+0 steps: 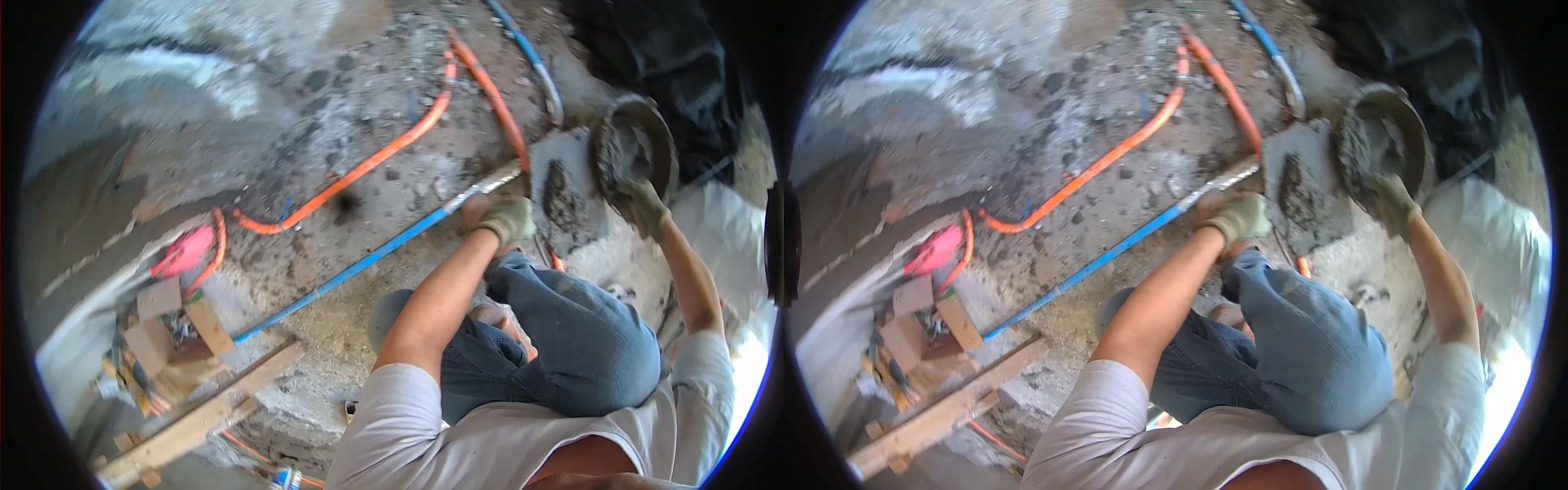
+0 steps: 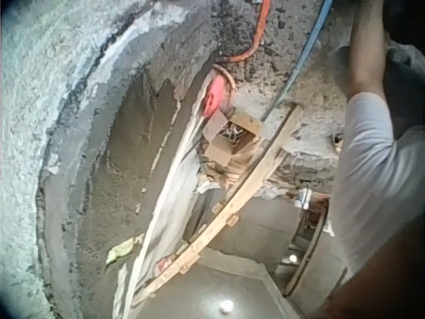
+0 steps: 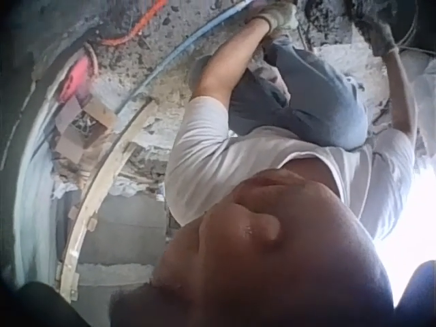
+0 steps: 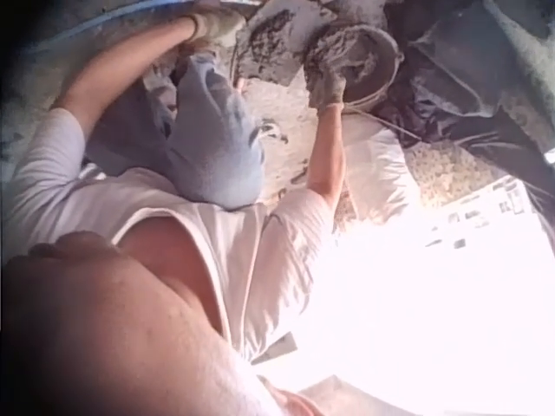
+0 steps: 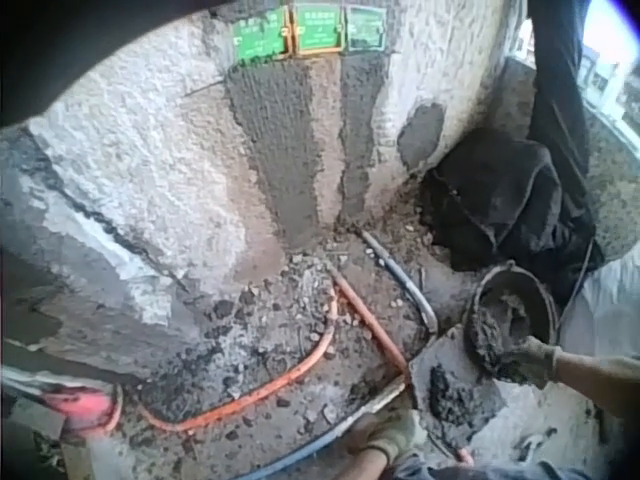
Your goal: Plastering a wall with cement mortar using a trowel and hawk.
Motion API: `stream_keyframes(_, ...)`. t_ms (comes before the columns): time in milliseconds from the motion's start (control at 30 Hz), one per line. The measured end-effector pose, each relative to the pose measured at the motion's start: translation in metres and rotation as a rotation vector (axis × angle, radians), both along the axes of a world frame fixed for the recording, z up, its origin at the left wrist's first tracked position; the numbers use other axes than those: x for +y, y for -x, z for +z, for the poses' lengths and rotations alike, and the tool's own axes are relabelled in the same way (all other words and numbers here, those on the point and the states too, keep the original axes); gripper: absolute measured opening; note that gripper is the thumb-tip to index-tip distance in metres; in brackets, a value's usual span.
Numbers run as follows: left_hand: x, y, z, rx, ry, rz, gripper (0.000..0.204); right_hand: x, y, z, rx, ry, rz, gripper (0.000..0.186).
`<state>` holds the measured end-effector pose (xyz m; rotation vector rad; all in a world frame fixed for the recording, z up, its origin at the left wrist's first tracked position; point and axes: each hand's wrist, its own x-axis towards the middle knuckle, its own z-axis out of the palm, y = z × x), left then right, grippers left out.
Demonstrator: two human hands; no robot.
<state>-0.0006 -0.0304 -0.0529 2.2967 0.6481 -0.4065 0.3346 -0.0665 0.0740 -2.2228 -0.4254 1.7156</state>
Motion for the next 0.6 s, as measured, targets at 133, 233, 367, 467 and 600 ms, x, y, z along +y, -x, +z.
stream_keyframes(133, 0.006, 0.006, -0.003, -0.015, 0.270, 0.249, 0.022, -0.001, 0.022, 0.024, 0.031, -0.014, -0.172, 0.027)
stream_keyframes(233, 0.014, 0.005, -0.002, -0.054, 0.313, 0.222, 0.034, -0.013, 0.027, 0.022, 0.115, -0.052, -0.373, 0.023)
stream_keyframes(367, 0.024, 0.003, 0.013, 0.133, 0.368, 0.237, 0.043, -0.023, 0.035, 0.026, 0.260, -0.215, -0.387, 0.022)
stream_keyframes(467, 0.025, 0.003, 0.018, 0.150, 0.325, 0.220, 0.043, -0.033, 0.061, 0.033, 0.047, -0.296, -0.332, 0.023)
stream_keyframes(600, 0.019, 0.004, 0.005, 0.100, 0.362, 0.246, 0.041, -0.062, 0.120, 0.034, -0.259, -0.425, -0.100, 0.030)
